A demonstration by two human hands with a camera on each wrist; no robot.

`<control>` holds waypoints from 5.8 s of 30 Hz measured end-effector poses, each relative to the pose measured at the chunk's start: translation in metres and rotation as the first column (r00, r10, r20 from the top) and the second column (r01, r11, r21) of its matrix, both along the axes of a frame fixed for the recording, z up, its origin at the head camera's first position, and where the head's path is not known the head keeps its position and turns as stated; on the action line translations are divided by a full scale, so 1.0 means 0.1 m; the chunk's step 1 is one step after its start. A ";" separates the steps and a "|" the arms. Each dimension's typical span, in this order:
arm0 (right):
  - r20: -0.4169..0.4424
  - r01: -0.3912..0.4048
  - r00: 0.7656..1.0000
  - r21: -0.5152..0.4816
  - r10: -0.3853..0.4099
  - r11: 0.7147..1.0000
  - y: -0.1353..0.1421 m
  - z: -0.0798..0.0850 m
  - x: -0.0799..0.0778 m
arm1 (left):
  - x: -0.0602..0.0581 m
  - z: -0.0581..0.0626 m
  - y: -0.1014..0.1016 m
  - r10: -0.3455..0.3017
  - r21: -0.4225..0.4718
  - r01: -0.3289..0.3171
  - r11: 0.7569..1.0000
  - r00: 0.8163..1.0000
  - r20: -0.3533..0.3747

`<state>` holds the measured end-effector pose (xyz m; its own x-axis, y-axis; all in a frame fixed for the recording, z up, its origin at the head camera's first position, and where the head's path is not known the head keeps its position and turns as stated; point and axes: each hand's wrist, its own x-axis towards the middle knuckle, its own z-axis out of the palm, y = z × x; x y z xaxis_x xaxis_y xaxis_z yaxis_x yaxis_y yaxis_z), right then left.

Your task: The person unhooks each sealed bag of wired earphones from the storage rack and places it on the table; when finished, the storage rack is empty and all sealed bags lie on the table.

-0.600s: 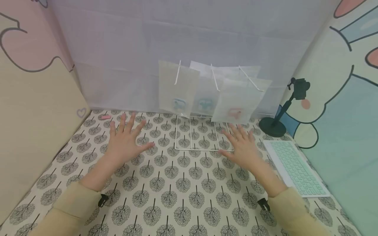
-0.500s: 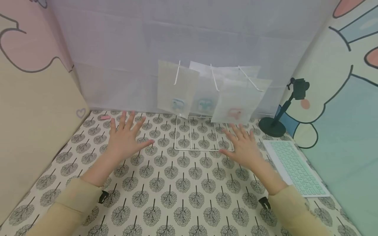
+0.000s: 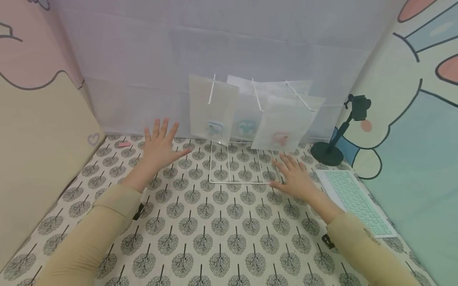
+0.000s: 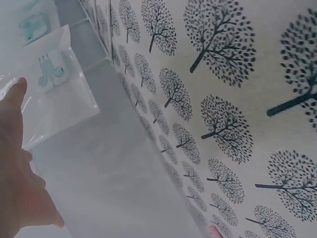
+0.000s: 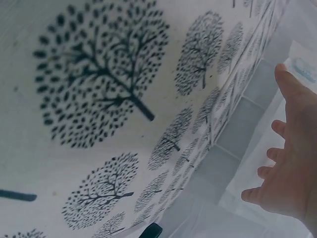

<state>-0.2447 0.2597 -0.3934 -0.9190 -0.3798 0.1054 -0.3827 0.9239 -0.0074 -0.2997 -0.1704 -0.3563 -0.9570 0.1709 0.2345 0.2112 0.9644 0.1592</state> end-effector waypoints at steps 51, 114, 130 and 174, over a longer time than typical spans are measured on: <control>0.204 0.034 0.978 -0.357 0.042 0.933 0.30 -0.54 -0.25 | -0.61 -0.11 0.31 0.012 0.800 0.093 0.593 0.992 -0.124; 0.219 0.016 0.974 -0.311 0.055 0.950 0.26 -0.56 -0.30 | 1.41 0.90 -0.24 0.064 0.518 0.238 0.822 0.865 -0.498; 0.222 0.028 0.974 -0.321 0.046 0.947 0.24 -0.56 -0.27 | 1.45 0.57 -0.67 0.090 0.564 0.080 0.822 0.959 -0.268; 0.204 0.011 0.977 -0.342 0.063 0.940 0.25 -0.57 -0.25 | 0.23 -0.62 -1.08 -0.099 0.355 0.001 0.935 0.961 0.258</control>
<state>-0.2693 0.2852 -0.4500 -0.9244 -0.3794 0.0392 -0.3624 0.8417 -0.4004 -0.2768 -0.2781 -0.4181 -0.9844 0.1742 0.0248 0.1599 0.8262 0.5402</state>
